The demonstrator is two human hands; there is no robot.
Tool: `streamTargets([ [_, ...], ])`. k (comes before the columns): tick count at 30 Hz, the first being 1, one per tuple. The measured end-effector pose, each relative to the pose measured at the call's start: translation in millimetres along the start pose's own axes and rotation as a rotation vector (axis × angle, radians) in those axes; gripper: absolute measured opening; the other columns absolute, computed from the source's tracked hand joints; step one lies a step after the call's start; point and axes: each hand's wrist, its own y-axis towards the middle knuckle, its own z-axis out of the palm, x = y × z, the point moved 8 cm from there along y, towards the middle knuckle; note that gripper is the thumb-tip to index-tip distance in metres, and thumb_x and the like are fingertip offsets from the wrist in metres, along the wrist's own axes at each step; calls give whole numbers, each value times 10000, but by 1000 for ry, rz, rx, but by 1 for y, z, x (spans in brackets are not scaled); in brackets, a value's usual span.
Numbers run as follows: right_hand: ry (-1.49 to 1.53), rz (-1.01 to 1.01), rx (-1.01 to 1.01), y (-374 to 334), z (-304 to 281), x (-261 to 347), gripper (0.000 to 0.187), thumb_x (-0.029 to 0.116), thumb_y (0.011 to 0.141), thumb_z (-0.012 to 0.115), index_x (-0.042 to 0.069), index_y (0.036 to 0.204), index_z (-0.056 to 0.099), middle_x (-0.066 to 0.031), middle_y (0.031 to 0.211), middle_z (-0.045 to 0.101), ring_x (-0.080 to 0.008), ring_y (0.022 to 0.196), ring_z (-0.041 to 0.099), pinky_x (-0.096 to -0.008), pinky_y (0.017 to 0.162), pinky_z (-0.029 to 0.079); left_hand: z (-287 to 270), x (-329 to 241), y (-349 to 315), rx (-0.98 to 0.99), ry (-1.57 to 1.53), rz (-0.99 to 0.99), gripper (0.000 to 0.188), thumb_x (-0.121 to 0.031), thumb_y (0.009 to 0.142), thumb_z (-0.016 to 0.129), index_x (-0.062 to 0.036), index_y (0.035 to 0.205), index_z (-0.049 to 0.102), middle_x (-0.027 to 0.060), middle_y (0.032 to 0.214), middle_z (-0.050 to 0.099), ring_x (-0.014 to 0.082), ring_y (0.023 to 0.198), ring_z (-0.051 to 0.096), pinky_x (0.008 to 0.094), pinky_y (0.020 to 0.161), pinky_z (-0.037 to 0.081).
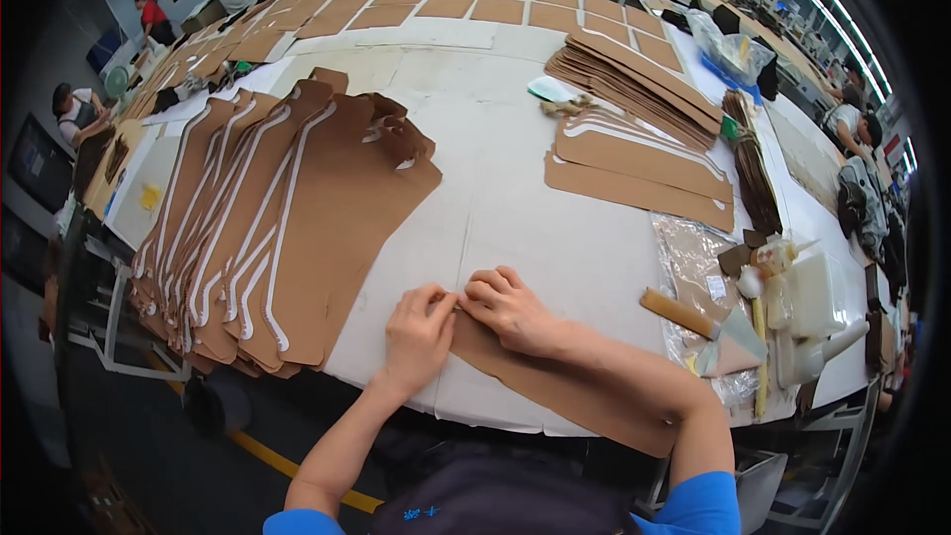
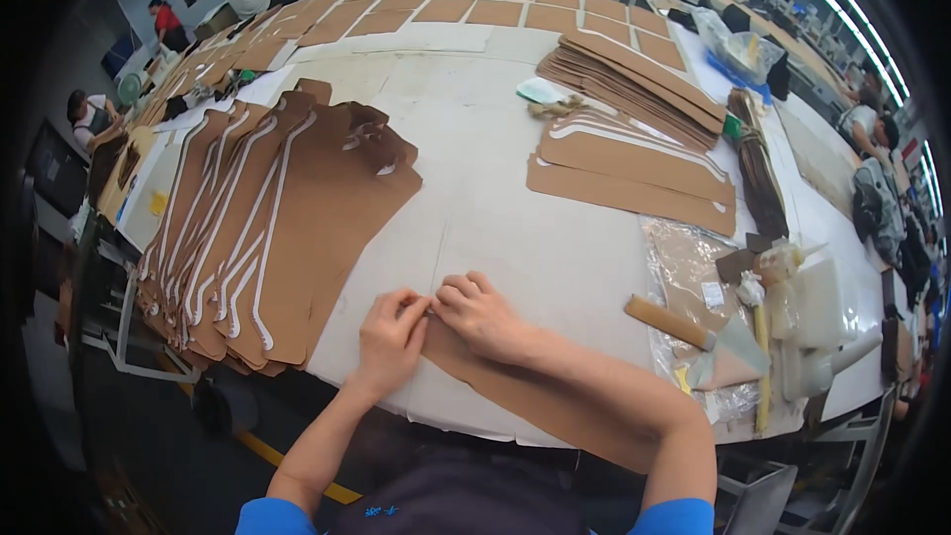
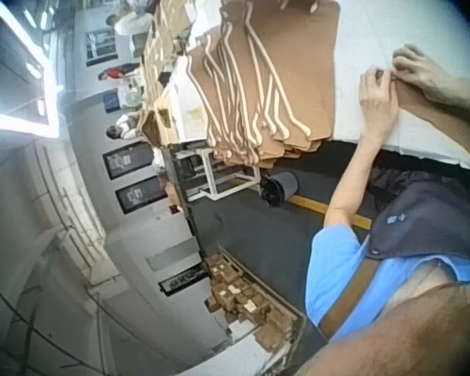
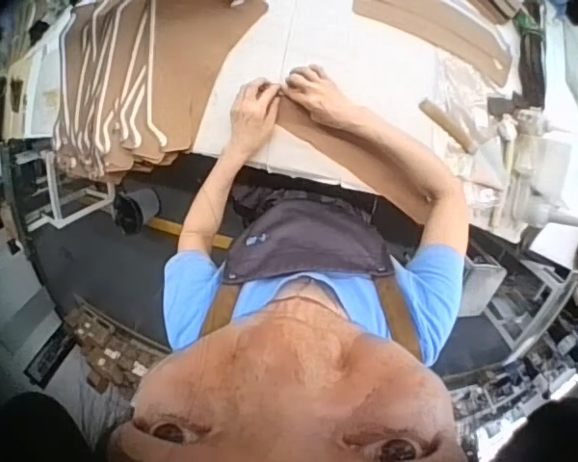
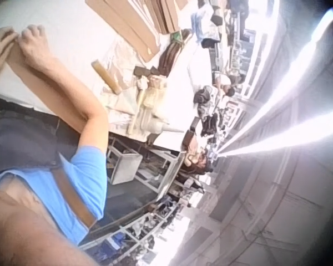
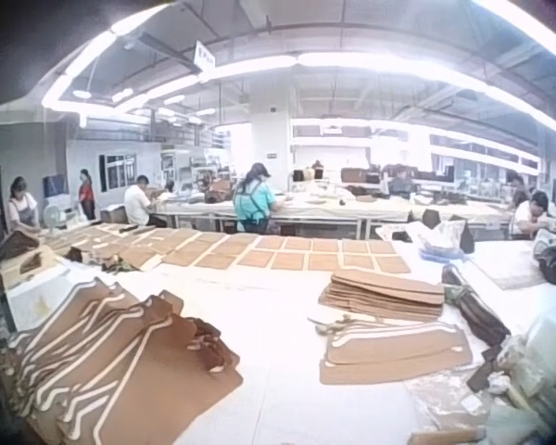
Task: Applying adhesive and folding over the edges of leather components using a pressing tool.
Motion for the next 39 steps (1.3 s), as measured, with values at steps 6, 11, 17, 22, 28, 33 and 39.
streamTargets([
  [6,49,283,72,-42,-65,-22,440,41,859,722,103,1292,677,-121,1271,609,-326,1289,540,-518,1088,390,-5,32,18,117,-187,-104,222,-35,893,734,-33,1115,728,113,1155,658,295,1072,656,394,923,550],
  [11,-331,666,13,-174,-157,-72,461,162,818,821,80,1247,675,-122,1231,613,-332,1222,556,-511,1046,411,2,34,31,203,-258,-111,127,-15,902,710,-26,1029,709,108,1087,678,300,986,675,395,858,560],
  [17,-330,663,21,-229,-162,-77,434,178,835,823,45,1224,683,-118,1102,618,-304,1119,576,-437,962,447,-18,73,53,161,-214,-154,69,-30,930,678,-23,996,699,145,959,689,316,897,683,420,806,556],
  [22,-372,535,-66,-207,-164,-54,425,140,903,779,28,1298,671,-118,1116,640,-302,1009,646,-414,858,525,-46,65,80,-191,454,-50,190,-47,946,682,-28,1133,703,134,1123,693,354,1007,665,437,911,529],
  [28,18,668,-73,-188,-169,-1,387,169,980,725,7,1320,635,-141,1124,644,-329,908,693,-438,753,575,48,-103,32,177,-224,212,216,-45,909,732,-17,1123,714,138,1188,691,342,1141,650,444,962,511],
  [33,23,638,151,-225,-154,26,423,225,952,748,48,1316,626,-139,1098,623,-324,929,681,-434,749,576,75,-161,-15,251,-305,329,241,-44,889,753,-31,1128,723,104,1219,689,304,1152,643,433,955,505],
  [39,120,592,235,-218,-146,26,459,177,897,764,73,1323,628,-105,1109,585,-294,987,659,-429,748,568,81,-168,-16,273,-253,355,290,-100,899,757,-52,1180,709,85,1271,670,303,1206,608,440,994,462],
])
